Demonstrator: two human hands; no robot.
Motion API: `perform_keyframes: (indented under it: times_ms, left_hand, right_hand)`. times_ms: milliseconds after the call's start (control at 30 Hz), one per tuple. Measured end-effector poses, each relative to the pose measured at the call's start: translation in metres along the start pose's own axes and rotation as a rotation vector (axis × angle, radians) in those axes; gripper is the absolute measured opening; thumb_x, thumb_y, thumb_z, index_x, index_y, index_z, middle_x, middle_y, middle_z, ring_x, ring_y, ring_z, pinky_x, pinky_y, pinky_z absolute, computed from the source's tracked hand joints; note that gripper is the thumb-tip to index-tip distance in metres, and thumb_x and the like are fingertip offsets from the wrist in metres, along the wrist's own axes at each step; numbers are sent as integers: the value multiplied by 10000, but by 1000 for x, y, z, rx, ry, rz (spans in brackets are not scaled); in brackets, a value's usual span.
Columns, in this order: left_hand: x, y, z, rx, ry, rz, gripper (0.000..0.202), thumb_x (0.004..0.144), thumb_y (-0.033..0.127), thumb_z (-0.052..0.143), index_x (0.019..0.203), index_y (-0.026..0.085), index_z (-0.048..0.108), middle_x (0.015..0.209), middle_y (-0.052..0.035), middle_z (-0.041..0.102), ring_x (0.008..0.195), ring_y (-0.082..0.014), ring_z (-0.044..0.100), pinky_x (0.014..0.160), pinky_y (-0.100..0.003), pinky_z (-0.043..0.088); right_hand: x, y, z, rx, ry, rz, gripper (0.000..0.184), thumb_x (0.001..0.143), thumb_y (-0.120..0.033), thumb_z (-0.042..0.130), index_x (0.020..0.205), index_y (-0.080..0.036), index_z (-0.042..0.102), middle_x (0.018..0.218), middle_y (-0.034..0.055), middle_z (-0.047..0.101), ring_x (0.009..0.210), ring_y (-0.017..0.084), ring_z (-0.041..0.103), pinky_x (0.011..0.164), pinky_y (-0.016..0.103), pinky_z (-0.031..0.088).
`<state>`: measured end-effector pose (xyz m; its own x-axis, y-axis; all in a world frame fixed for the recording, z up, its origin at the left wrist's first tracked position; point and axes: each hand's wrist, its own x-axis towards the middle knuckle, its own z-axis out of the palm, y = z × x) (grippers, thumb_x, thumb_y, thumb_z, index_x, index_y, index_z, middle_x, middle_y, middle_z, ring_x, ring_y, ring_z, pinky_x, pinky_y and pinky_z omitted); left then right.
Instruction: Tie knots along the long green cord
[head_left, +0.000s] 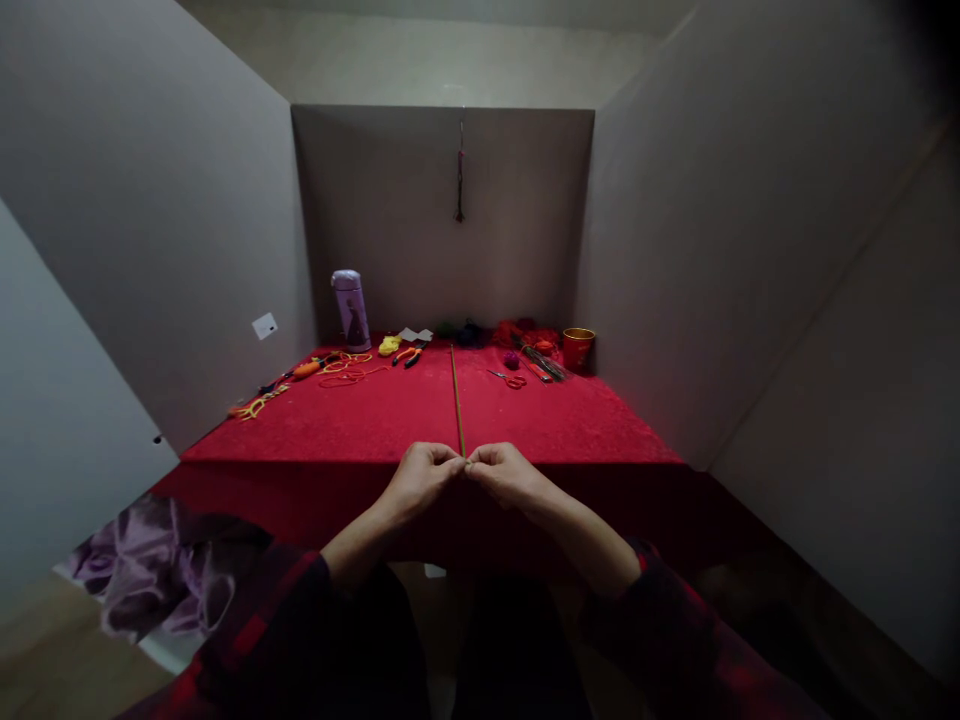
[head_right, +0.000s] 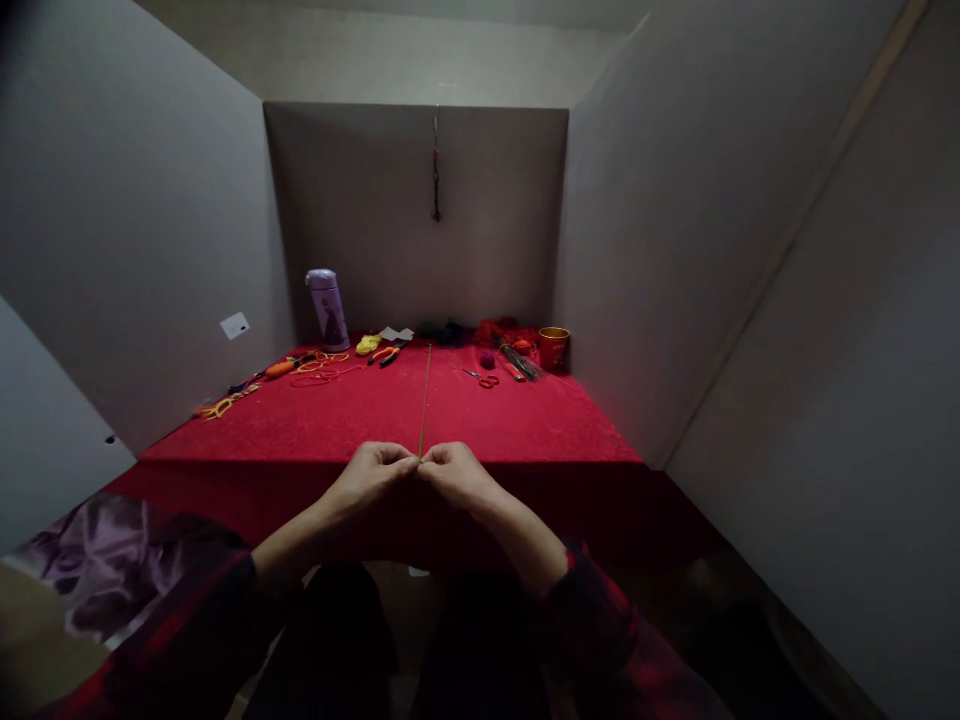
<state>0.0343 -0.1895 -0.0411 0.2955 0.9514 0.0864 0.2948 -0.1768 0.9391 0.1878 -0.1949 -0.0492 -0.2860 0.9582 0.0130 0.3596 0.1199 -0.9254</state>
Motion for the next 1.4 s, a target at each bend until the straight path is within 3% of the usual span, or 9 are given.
perform_keyframes:
  times_ms: [200,367,467,567,700,867,1000,1267,1400]
  left_hand:
    - [2,0,1,-120,50,-67,272,588,366,656,550,118,551,478,29,506,443,-69,398,450,-199,277]
    - [-5,-1,5,-283,-26,-123,259,682,389,587,656,142,513,590,-21,614,329,-25,300,362,-190,181]
    - [-8,-1,5,-397,-28,-186,256,674,374,624,671,149,501,525,32,538,324,-18,317,356,-168,157]
    - [-9,-2,3,-391,-2,-192,277,668,381,644,660,144,501,501,60,480,338,-11,322,363,-155,164]
    - [-8,-2,0,-360,-22,-147,301,674,405,647,658,139,507,510,57,480,348,-15,324,365,-162,175]
    - [-7,-5,-2,-276,-44,-68,324,692,440,613,640,136,515,499,42,492,363,-39,353,379,-182,206]
    - [-11,-7,-7,-46,16,-8,240,725,340,564,596,142,525,484,33,487,419,-72,398,432,-202,278]
    - [-44,1,-5,681,213,221,187,831,212,446,793,169,624,787,-57,652,717,-168,592,667,-268,388]
    - [-63,-4,10,805,91,265,226,860,184,398,825,180,621,785,-61,661,713,-178,612,645,-270,391]
  right_hand:
    - [-34,-11,11,-331,240,-189,235,838,-257,463,638,-160,541,611,-1,555,574,103,455,530,217,273]
    - [-75,7,40,-496,100,-174,234,865,-246,447,679,-189,576,611,-10,597,525,96,477,506,223,252]
    - [-84,20,40,-604,44,-148,252,857,-267,480,656,-199,616,623,6,615,550,114,516,520,233,266]
    - [-79,11,23,-589,209,-154,268,864,-289,483,674,-193,647,699,40,633,625,140,561,583,239,331]
    - [-51,-15,7,-310,467,-256,263,898,-283,418,853,-163,648,802,70,648,702,145,590,661,239,399]
    - [-7,-17,13,-72,64,-80,367,903,-342,359,734,-129,607,506,-5,545,380,81,439,412,203,299]
    - [12,-7,13,-89,84,-65,341,808,-289,521,505,-135,502,427,-54,372,402,48,317,406,197,195]
    - [10,-8,14,80,15,85,279,786,-372,507,609,-158,539,403,-86,285,344,52,231,351,188,185]
    - [4,-8,13,175,-50,89,227,757,-354,530,661,-151,559,454,-83,294,383,46,231,364,172,175]
